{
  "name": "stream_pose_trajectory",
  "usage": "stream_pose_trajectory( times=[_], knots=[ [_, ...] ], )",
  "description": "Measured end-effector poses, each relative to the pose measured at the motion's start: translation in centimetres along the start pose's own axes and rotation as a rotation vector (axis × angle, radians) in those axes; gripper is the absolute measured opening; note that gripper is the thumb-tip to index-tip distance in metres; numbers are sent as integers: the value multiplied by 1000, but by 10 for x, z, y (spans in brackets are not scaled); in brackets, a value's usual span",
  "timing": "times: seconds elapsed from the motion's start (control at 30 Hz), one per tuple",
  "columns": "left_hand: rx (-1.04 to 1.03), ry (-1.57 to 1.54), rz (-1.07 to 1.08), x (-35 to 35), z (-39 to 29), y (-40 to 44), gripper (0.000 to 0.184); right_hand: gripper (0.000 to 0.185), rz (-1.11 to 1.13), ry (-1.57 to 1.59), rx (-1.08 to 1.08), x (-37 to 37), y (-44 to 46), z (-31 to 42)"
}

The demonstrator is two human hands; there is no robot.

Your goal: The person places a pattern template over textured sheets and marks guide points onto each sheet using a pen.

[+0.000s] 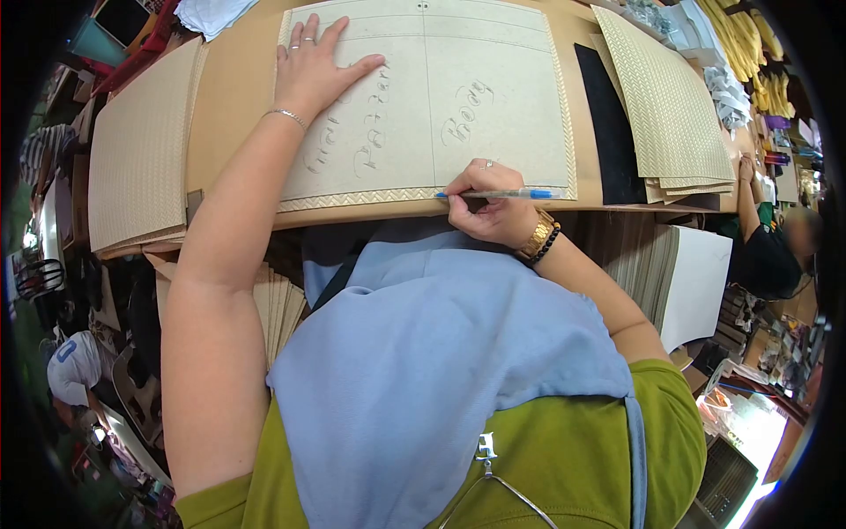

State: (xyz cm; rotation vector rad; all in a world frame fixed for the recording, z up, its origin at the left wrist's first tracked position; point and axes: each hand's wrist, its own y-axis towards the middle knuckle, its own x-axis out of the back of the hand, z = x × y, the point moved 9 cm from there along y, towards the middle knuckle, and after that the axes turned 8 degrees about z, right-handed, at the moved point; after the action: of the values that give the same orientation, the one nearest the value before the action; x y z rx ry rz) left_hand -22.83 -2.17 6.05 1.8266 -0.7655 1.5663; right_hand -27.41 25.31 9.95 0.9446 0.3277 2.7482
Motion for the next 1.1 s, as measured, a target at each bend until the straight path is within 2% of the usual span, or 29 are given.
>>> stream_pose_trajectory(
  times=[0.1, 0.2, 0.6, 0.7, 0.8, 0.9, 1.0, 1.1],
  knots=[
    [0, 8, 1, 0, 0, 0, 94, 8, -37, -20, -60, 2, 2, -3],
    [0, 3, 2, 0, 0, 1, 94, 8, 13, -19, -11, 1, 2, 1],
    [-2, -6, -7, 1, -2, 0, 94, 6, -46, 21, -84, 2, 2, -4],
    [-1, -7, -1, 1, 0, 0, 93, 6, -13, 14, -22, 2, 2, 1],
    [-5, -7, -5, 1, -2, 0, 93, 5, -31, -6, -124, 1, 1, -8],
    [-1, -17, -1, 1, 0, 0, 93, 3, 48, 230, -196, -2, -3, -13],
    [4, -10, 16, 2, -2, 1, 96, 3, -215, 571, -323, 23, -19, -44],
    [-7, -22, 20, 4, -1, -2, 94, 11, -421, 540, -312, 62, -26, -58]
  ],
)
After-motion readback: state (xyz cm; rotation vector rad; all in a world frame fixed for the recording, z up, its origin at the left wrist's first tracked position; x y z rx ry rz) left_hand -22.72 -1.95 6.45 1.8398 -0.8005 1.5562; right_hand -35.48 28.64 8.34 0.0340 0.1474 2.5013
